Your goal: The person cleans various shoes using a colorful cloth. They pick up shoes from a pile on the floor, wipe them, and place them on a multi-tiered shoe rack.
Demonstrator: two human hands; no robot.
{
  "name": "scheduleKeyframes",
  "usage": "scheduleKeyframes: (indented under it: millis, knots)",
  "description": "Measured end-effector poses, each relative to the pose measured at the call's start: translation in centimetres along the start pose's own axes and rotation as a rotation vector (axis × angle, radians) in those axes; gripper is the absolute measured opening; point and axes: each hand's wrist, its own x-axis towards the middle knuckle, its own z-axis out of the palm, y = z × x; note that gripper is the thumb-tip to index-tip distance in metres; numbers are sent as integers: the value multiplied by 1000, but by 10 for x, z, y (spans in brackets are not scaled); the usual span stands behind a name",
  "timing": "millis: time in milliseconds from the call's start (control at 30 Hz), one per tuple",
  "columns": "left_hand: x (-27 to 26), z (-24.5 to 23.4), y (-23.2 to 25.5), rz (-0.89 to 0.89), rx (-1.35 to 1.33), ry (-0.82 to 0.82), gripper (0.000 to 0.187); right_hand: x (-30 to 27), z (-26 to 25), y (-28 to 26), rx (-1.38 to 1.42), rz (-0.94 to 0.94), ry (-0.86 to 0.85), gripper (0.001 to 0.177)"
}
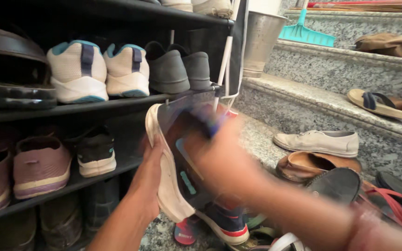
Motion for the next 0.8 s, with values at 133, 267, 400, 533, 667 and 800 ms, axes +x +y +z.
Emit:
scheduleKeyframes:
  millis: [133,267,400,533,667,800]
  knots:
    - [3,8,-11,-117,-73,-109,60,6,42,11,-489,-848,255,61]
    - [-30,54,18,-131,50,-64,54,82,19,-8,-326,-353,96,42]
    - [-41,73,30,-177,48,-38,51,113,-13,-25,-88,-83,62,44]
    - [-14,34,22,-230,-17,-40,52,59,18,-3,-814,-758,-46,32]
    - [-9,18,3,-292,-34,-49,46,20,35,13,-419,-625,-5,52]
    - [-18,36,-5,-217,23,-88,41,71,26,17,-416,-360,77,41]
